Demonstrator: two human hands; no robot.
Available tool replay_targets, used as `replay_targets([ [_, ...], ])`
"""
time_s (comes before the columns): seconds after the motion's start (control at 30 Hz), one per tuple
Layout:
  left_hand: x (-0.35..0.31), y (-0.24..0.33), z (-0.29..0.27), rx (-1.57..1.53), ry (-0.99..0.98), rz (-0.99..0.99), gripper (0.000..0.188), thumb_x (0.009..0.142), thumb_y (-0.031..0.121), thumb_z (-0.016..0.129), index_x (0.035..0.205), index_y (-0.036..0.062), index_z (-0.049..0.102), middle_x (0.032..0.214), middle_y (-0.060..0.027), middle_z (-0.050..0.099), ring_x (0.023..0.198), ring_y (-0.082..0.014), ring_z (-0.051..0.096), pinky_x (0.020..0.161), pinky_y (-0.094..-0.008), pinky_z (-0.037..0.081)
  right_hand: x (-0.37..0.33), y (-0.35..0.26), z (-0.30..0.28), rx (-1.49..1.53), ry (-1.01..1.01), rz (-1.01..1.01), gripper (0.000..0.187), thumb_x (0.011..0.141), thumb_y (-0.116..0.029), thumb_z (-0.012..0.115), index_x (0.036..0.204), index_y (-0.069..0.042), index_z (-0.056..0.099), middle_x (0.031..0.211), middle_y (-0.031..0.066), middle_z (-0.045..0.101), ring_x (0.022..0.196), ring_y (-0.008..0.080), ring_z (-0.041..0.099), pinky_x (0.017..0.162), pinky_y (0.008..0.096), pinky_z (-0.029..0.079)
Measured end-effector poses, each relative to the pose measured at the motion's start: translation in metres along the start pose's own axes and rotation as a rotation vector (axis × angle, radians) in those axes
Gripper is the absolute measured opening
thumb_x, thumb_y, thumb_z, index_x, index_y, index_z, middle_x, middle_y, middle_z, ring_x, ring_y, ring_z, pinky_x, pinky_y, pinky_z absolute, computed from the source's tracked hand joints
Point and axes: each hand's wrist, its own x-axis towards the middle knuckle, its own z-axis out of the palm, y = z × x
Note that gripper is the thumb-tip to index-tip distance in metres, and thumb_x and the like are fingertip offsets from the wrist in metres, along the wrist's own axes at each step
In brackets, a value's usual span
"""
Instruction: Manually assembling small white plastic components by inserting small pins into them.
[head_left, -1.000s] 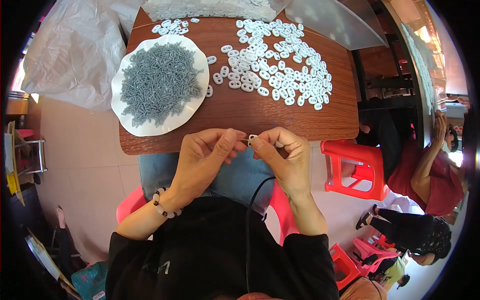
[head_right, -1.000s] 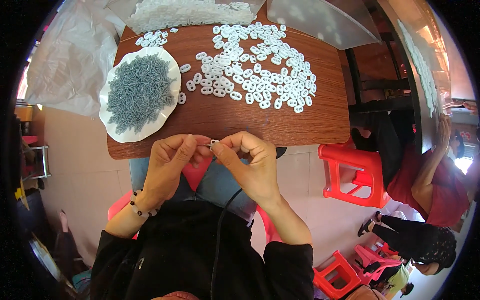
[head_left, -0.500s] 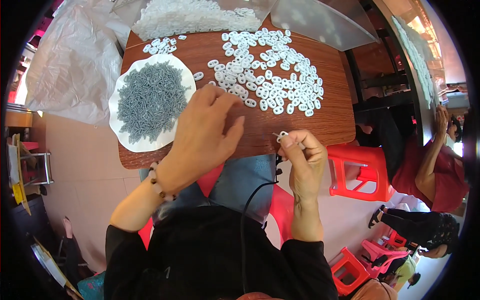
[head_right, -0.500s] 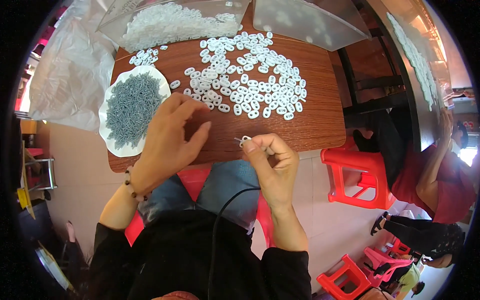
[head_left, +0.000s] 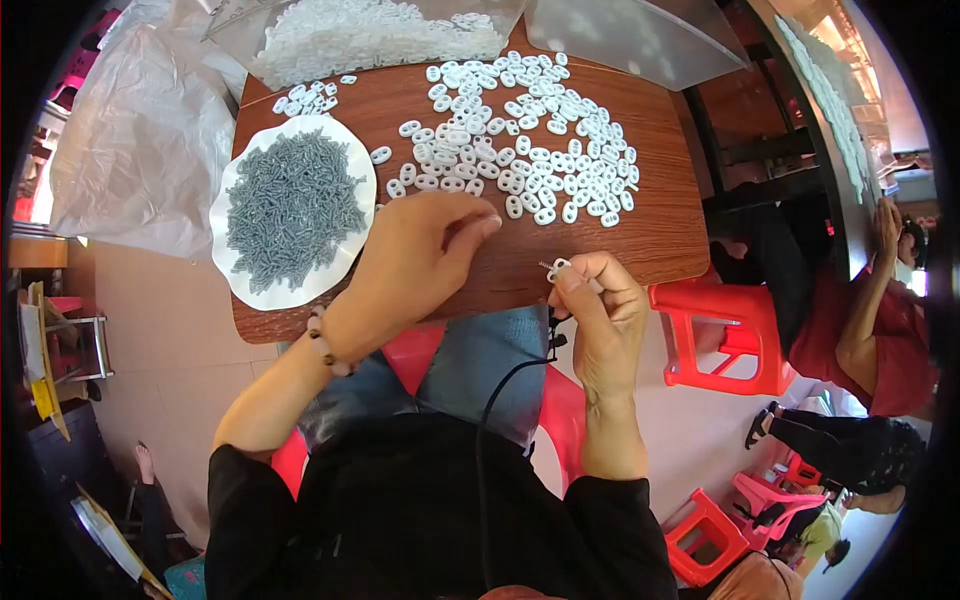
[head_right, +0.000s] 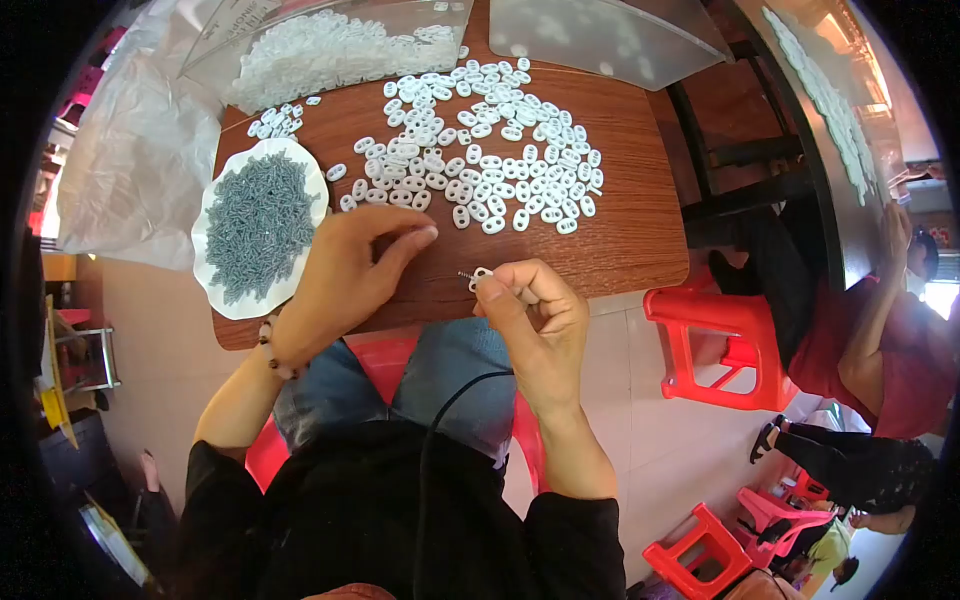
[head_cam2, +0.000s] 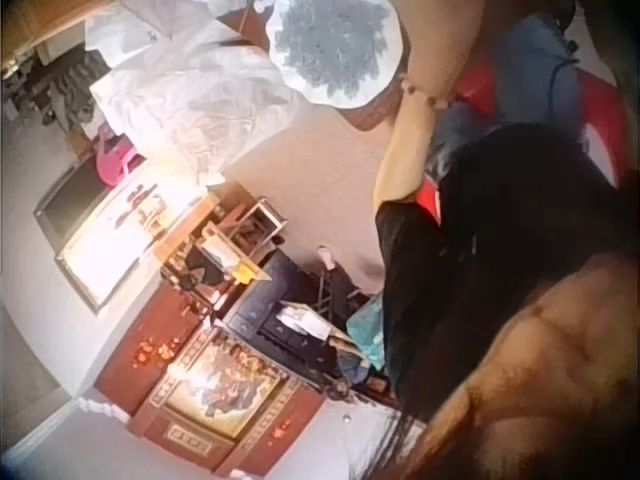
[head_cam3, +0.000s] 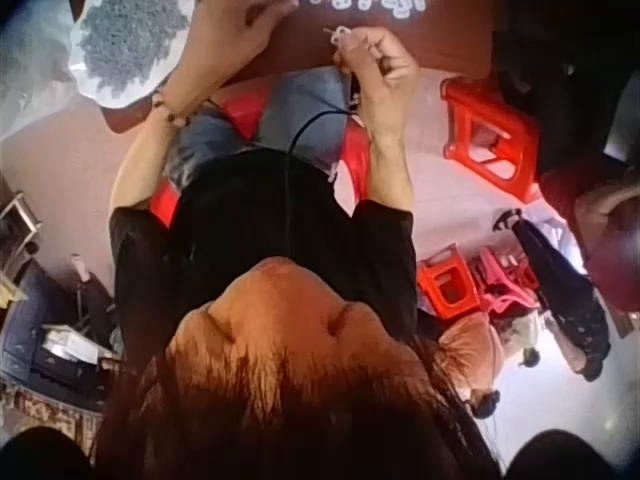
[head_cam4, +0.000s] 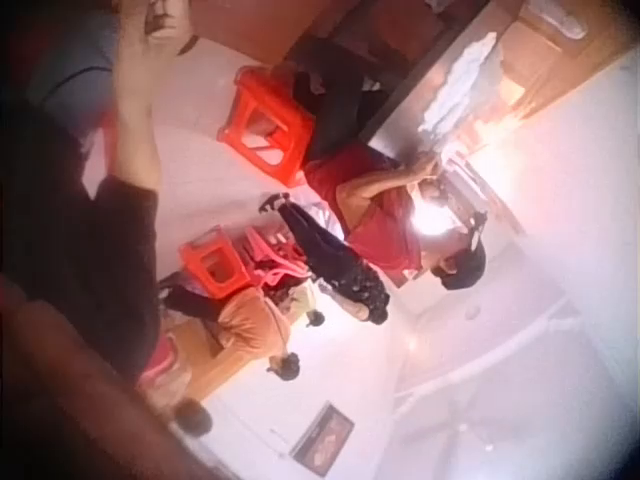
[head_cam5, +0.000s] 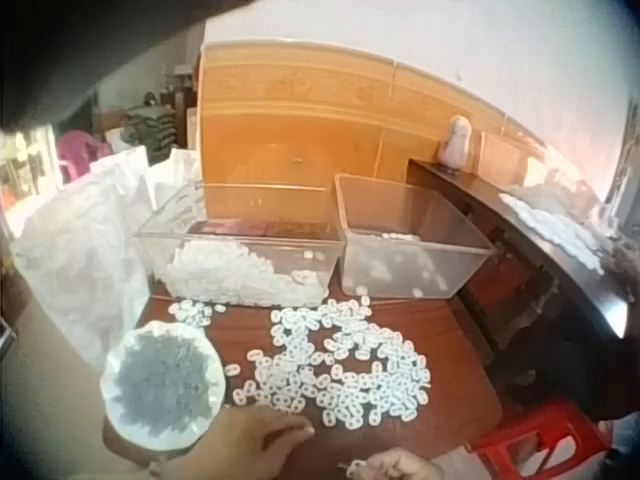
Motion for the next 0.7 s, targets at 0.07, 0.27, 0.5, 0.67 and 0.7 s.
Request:
replay_targets([
  [0.07,-0.013,0.006,-0.007,-0.295,-0.102,-0.275,0.014,0.088,0.016,0.066,0.094,0.0031,0.069,0.078,-0.0058,0.066,0.067,-0.0131,0.06,0.061,-0.0261,0.047,-0.001,0.0,0.003,0.043,-0.021,0.031,0.007,0.089,-0.007,0.061,0.085,-0.001,0.062,0.071,0.0034,0.061,0.064,0.007,0.053,0.06,0.0209,0.04],
  [0.27,-0.048,0.001,-0.01,-1.042,-0.155,-0.48,0.021,0.093,0.018,0.062,0.103,-0.0004,0.066,0.083,-0.0078,0.068,0.07,-0.0081,0.062,0.063,-0.0196,0.049,-0.01,0.002,0.012,0.056,-0.099,0.081,0.007,0.089,-0.008,0.06,0.088,-0.002,0.061,0.073,0.0041,0.062,0.067,0.0076,0.055,0.062,0.021,0.041],
  [0.5,-0.069,-0.005,0.0,-1.122,-0.016,-0.402,0.024,0.091,0.017,0.064,0.107,-0.0011,0.062,0.088,-0.007,0.068,0.075,-0.0095,0.064,0.066,-0.02,0.05,-0.019,0.005,0.024,0.081,-0.214,0.088,0.009,0.089,-0.009,0.06,0.089,-0.001,0.06,0.105,0.0184,0.065,0.085,0.0125,0.061,0.079,0.0264,0.049],
  [0.67,-0.076,-0.015,-0.001,-1.137,-0.033,-0.392,0.025,0.09,0.013,0.065,0.11,-0.0012,0.061,0.091,-0.0066,0.068,0.08,-0.0099,0.064,0.067,-0.0204,0.051,-0.022,0.006,0.029,0.077,-0.298,0.069,0.007,0.089,-0.007,0.057,0.087,0.0,0.058,0.119,0.0255,0.059,0.102,0.0228,0.061,0.089,0.033,0.048],
  [0.7,-0.077,-0.015,-0.001,-1.167,-0.037,-0.412,0.027,0.09,0.013,0.065,0.112,-0.0012,0.061,0.091,-0.0067,0.068,0.081,-0.0098,0.064,0.068,-0.0206,0.051,-0.022,0.006,0.029,0.077,-0.299,0.07,0.007,0.089,-0.007,0.057,0.087,0.0,0.058,0.119,0.0255,0.059,0.102,0.0228,0.061,0.089,0.033,0.048],
])
